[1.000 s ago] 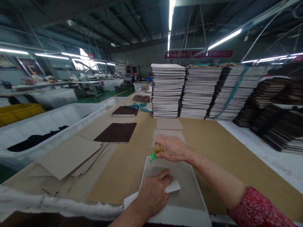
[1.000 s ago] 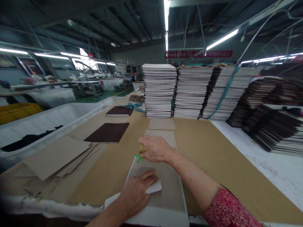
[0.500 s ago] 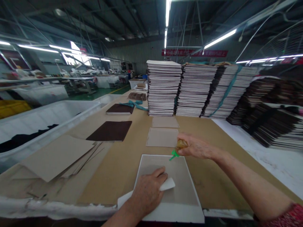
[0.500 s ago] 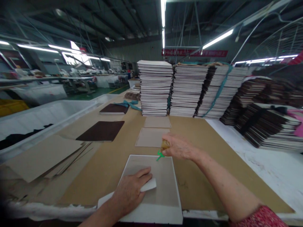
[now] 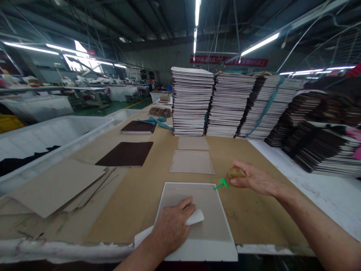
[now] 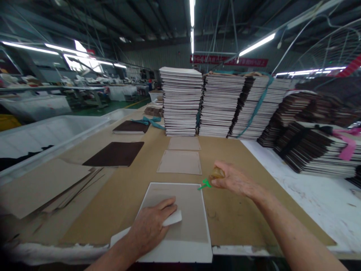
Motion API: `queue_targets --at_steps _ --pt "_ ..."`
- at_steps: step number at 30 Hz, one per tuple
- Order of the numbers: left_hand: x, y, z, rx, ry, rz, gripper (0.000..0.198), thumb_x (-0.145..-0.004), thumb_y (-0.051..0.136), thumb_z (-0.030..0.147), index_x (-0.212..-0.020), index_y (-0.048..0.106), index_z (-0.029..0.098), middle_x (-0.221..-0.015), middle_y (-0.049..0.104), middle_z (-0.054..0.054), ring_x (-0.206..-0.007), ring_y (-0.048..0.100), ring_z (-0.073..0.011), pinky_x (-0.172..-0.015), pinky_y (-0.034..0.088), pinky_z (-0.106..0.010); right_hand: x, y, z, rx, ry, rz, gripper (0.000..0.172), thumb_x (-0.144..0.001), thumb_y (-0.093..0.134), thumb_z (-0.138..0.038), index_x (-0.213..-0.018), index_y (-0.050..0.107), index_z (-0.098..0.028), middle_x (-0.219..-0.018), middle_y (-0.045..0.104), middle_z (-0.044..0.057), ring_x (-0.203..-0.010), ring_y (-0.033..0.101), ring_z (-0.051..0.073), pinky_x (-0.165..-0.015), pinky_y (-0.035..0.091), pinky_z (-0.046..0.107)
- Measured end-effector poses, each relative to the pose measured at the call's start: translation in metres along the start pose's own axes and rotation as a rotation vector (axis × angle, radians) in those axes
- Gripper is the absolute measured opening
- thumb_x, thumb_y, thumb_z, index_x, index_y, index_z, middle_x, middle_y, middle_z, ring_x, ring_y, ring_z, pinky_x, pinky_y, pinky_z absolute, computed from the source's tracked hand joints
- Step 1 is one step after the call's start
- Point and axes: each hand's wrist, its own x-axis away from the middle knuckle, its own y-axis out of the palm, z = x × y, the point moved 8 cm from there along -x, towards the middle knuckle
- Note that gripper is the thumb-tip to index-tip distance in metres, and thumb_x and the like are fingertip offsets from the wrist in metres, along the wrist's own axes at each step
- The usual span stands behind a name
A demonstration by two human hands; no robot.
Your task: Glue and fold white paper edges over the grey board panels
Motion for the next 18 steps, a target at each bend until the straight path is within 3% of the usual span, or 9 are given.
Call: queue_targets --at_steps 5,8,10,14,18 --pt "-0.001 0.0 -0.001 -0.006 -0.009 -0.002 0.053 -0.073 0.049 0.013 -0.124 0.053 0.028 -0.145 0.044 0.002 -0.116 0.057 -0.0221 -0.1 0.047 -0.039 0.003 0.017 0.01 -0.278 0.041 0.001 0.025 -0.067 0.075 -0.033 -0.085 0.061 -0.022 -0.065 0.059 -0.005 -0.06 0.051 0.015 -0.053 0.032 0.025" --pt "-0.002 0.0 -0.001 -0.017 -0.003 0.016 0.056 -0.07 0.047 0.012 -0.124 0.053 0.027 -0.145 0.045 0.0 -0.113 0.059 -0.0247 -0.096 0.05 -0.044 0.007 0.038 0.023 -0.531 0.129 0.119 0.047 -0.068 0.074 -0.045 -0.107 0.056 -0.025 -0.07 0.061 -0.004 -0.061 0.055 0.016 -0.05 0.034 0.023" --pt "-0.004 0.001 -0.002 -0.036 0.005 0.016 0.061 -0.067 0.045 0.009 -0.125 0.054 0.025 -0.145 0.045 -0.002 -0.113 0.06 -0.0248 -0.097 0.05 -0.045 0.01 0.05 0.039 -0.719 0.209 0.236 0.051 -0.078 0.057 -0.058 -0.116 0.049 -0.024 -0.08 0.065 0.0 -0.059 0.059 0.017 -0.043 0.033 0.023" --pt "-0.009 0.008 -0.009 -0.134 -0.017 -0.054 0.067 -0.067 0.041 0.007 -0.131 0.052 0.024 -0.148 0.039 -0.002 -0.115 0.059 -0.0217 -0.1 0.048 -0.041 0.016 0.057 0.075 -1.008 0.292 0.44 0.048 -0.084 0.043 -0.063 -0.098 0.057 -0.019 -0.092 0.069 0.008 -0.073 0.067 0.021 -0.053 0.048 0.028" --pt "-0.011 0.007 -0.006 -0.18 -0.014 -0.117 0.063 -0.071 0.041 0.008 -0.132 0.051 0.021 -0.149 0.038 -0.003 -0.117 0.059 -0.0213 -0.101 0.048 -0.039 0.028 0.041 0.109 -1.183 0.331 0.64 0.039 -0.08 0.055 -0.06 -0.09 0.059 -0.022 -0.086 0.07 0.003 -0.077 0.067 0.02 -0.055 0.05 0.026"
